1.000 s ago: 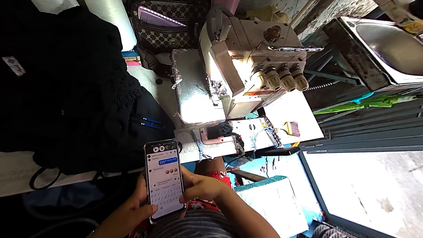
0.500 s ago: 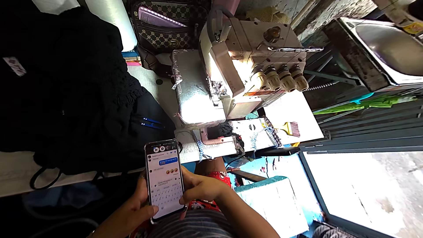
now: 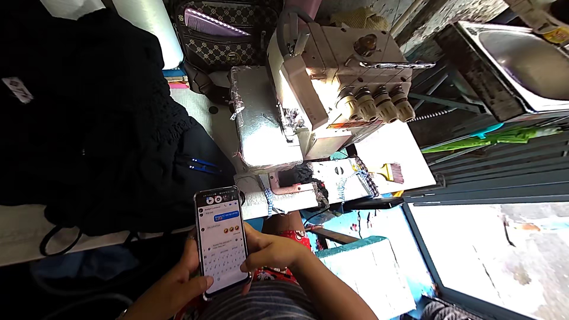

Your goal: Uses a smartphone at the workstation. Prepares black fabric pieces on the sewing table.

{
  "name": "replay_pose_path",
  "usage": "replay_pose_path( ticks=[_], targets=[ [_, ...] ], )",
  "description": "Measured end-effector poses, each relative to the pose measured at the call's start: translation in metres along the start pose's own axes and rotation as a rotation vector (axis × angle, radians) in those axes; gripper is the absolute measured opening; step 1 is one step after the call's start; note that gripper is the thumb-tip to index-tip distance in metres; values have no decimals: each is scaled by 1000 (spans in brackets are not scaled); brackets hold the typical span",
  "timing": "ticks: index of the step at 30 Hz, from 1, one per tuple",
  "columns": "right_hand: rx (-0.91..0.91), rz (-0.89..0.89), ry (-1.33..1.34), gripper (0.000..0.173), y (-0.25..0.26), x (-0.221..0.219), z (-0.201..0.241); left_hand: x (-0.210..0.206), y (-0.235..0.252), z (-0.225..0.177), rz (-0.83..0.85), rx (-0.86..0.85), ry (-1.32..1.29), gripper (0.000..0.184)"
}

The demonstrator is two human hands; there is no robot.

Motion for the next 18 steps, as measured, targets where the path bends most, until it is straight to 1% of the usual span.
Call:
replay_pose_path(
  ticks=[6, 12, 18],
  targets=[
    [8, 1, 3, 71, 0, 0, 0, -1, 1, -1, -22, 14, 21, 83],
    [35, -58, -46, 59, 2, 2, 0, -3, 0, -1, -1, -27, 68, 88],
    [20, -55, -19, 57, 1, 2, -1, -3, 0, -1, 12, -26, 72, 88]
  ],
)
Point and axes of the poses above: each hand's wrist, its own y-axis towards the middle knuckle, its own x-axis out of the back of the hand, z = x × y, the point moved 3 cm from there along y, towards the middle knuckle, and after that the axes turned 8 degrees about -x, right-handed, at the moved point
